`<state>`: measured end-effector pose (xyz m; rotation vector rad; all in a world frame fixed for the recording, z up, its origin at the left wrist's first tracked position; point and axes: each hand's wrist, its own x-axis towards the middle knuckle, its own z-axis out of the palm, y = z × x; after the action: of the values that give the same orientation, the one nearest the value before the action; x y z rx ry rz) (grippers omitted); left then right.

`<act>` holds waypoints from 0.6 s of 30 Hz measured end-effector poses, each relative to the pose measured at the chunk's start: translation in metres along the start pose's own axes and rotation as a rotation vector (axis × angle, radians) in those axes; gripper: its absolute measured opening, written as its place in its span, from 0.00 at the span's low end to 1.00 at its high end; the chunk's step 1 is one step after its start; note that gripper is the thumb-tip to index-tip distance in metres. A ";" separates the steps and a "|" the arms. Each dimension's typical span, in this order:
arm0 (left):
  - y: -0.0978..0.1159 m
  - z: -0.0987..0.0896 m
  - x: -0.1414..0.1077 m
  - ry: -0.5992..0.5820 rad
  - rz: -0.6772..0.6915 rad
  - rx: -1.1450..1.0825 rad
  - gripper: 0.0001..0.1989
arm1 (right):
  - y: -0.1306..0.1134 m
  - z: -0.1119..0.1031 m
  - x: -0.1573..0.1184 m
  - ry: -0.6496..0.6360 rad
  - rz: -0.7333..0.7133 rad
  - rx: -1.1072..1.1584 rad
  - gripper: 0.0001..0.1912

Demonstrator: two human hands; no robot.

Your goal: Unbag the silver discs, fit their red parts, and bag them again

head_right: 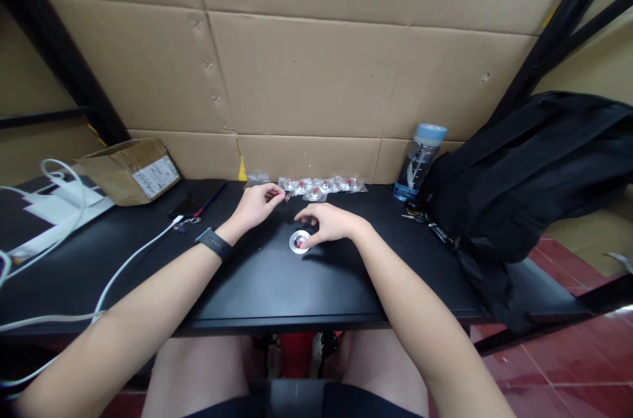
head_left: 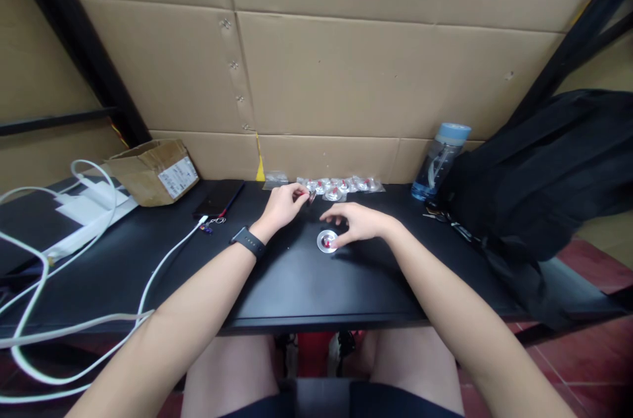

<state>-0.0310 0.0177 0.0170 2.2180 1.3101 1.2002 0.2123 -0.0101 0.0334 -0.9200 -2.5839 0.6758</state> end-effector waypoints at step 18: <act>-0.010 0.010 0.002 -0.033 -0.100 -0.254 0.08 | -0.017 -0.014 -0.008 0.201 -0.085 -0.080 0.23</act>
<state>-0.0283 0.0260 0.0057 1.9628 1.1691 1.2135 0.2151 -0.0225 0.0532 -0.8500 -2.4700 0.4356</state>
